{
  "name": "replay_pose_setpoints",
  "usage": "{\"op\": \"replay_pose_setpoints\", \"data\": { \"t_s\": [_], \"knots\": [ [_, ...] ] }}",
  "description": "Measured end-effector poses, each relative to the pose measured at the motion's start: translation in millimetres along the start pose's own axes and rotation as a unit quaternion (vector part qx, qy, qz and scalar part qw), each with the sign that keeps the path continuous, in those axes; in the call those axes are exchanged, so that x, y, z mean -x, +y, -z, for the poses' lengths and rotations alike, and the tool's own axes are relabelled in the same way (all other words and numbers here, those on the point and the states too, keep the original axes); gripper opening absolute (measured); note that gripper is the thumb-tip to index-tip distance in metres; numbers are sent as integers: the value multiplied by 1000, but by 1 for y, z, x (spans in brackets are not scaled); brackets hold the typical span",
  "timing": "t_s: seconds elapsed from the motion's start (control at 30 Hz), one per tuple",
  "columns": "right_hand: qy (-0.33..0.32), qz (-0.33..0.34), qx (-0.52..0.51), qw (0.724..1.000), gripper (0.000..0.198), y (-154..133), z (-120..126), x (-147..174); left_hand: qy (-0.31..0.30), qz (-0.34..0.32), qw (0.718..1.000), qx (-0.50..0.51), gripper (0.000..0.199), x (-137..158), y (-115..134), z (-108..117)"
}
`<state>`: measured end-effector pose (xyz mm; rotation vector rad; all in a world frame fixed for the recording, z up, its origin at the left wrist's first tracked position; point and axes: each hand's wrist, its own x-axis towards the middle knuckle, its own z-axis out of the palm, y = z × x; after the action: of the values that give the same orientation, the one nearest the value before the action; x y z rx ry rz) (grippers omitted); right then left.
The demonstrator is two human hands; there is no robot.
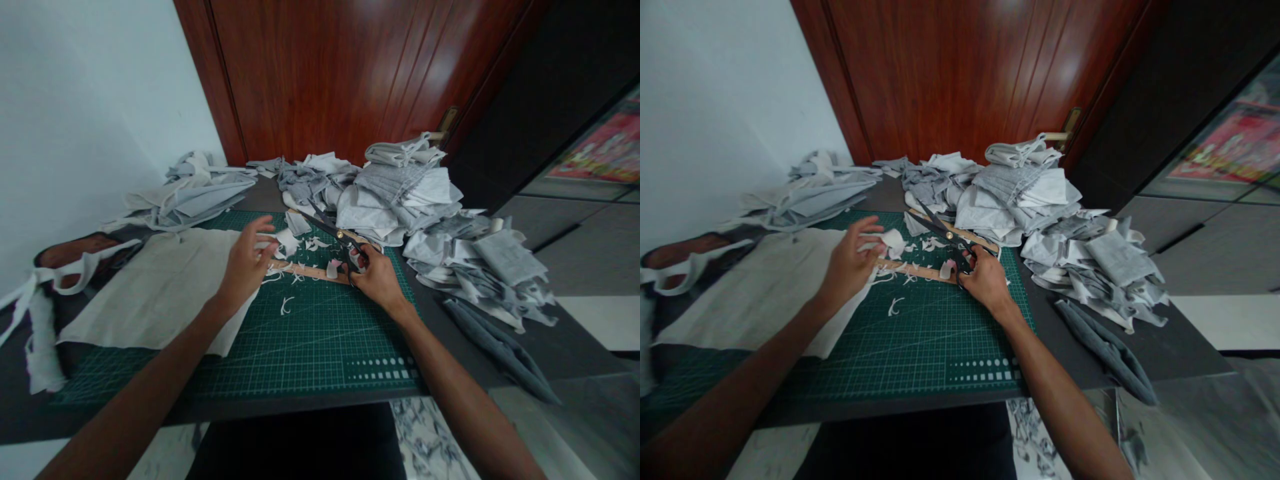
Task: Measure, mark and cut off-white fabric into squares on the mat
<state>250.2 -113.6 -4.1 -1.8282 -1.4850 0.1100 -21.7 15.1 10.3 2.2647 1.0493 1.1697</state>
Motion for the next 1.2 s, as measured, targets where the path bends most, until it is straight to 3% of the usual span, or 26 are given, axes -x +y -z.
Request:
{"op": "replay_pose_setpoints", "data": {
  "t_s": [0.07, 0.13, 0.17, 0.27, 0.37, 0.5, 0.57, 0.63, 0.7, 0.8, 0.93, 1.1, 1.2],
  "knots": [
    [9, -7, -11, 1000, 33, 1, 1, -1, -4, 36, 990, -134, 50, -2, -16, 13],
    [10, -12, -17, 1000, 33, 2, 1, -2, -118, 68, 956, -258, 36, 6, -22, 25],
    [10, -15, -18, 1000, 32, 2, 2, -2, -176, 80, 934, -300, 37, 13, -20, 28],
    [13, -13, -14, 1000, 32, 0, 3, -2, -201, 87, 900, -375, 44, 40, -1, 27],
    [12, -5, -8, 1000, 32, -2, 4, -1, -237, 82, 901, -353, 34, 57, 23, 11],
    [3, -9, -6, 1000, 34, -3, 3, 1, -268, 56, 931, -242, 32, 48, 43, -25],
    [5, -9, -6, 1000, 32, -3, 2, 1, -290, 4, 948, -132, 30, 36, 51, -43],
    [11, -6, -7, 1000, 31, -2, 2, 1, -320, -70, 945, -22, 28, 25, 59, -55],
    [20, -6, -12, 1000, 31, -1, 2, 0, -292, -120, 949, -10, 28, 19, 61, -58],
    [29, -18, -15, 999, 33, 3, 4, -4, -226, -106, 960, -127, 38, 28, 44, -46],
    [-3, 11, -15, 1000, 32, 5, 6, -6, -160, 29, 932, -325, 66, 59, -11, -8],
    [-58, 49, 54, 996, 25, -3, 2, 0, -187, 87, 906, -370, 70, 88, -66, 46],
    [-99, 51, 92, 989, 30, -5, -1, 4, -212, 67, 904, -364, 72, 90, -86, 72]
  ]
}}
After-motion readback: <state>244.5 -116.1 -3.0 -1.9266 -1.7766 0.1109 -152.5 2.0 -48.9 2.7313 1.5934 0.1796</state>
